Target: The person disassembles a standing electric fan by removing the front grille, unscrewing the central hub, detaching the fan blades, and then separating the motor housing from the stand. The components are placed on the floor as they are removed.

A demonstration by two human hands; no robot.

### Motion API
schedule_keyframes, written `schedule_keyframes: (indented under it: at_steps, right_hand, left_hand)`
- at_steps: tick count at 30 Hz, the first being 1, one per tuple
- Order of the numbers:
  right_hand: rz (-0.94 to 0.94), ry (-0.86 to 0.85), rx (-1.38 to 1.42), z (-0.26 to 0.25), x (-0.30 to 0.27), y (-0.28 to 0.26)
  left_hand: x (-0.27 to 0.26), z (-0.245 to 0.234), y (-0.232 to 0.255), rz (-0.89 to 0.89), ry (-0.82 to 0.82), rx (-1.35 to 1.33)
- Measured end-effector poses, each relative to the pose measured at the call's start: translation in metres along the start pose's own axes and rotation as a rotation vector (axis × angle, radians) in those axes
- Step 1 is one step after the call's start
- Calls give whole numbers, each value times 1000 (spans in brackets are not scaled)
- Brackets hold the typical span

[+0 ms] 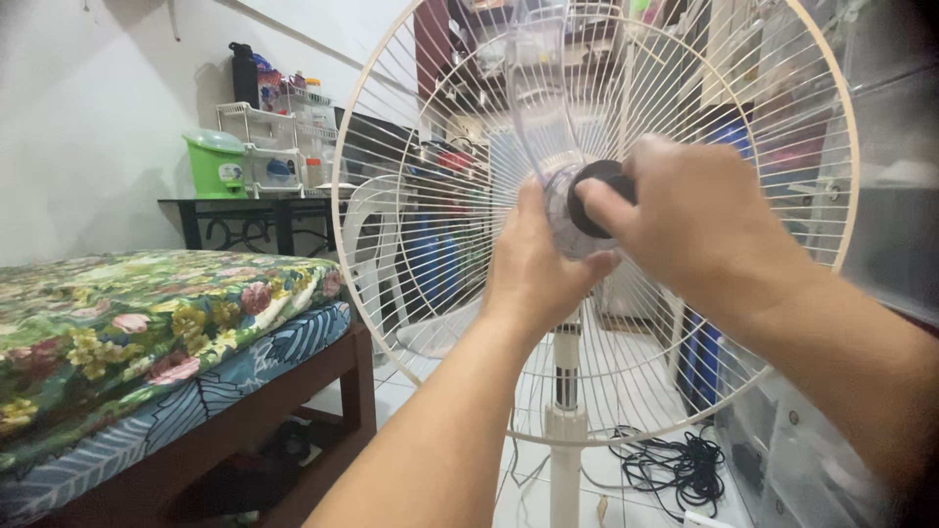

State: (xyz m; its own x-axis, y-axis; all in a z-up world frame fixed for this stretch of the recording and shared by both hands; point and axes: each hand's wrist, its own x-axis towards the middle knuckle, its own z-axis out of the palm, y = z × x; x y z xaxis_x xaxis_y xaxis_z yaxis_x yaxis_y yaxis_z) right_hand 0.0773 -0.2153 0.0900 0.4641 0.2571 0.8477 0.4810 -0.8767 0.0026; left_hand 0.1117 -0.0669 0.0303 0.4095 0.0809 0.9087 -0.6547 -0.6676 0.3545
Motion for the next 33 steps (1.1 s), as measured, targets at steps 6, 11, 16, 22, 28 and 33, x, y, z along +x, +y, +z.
schedule_keyframes:
  at_steps: [6,11,16,22,28,33]
  right_hand:
    - [-78,101,300,-11,-5,-1]
    - [-123,96,484,-12,-9,3]
    - [-81,122,577,-23,-6,6]
    - [-186,225,530,-30,-10,-1]
    - [-162,159,520,-36,-16,-29]
    - [-205,90,495,-31,-28,-75]
  left_hand:
    - [-13,-5,5,-49,-5,-38]
    - [-15,-7,22,-75,61,67]
    - [-10,-14,43,-189,15,108]
    - [-10,-34,65,-152,55,126]
    - [-26,-74,77,-232,5,198]
    - [-43,-123,73,-313,-49,251]
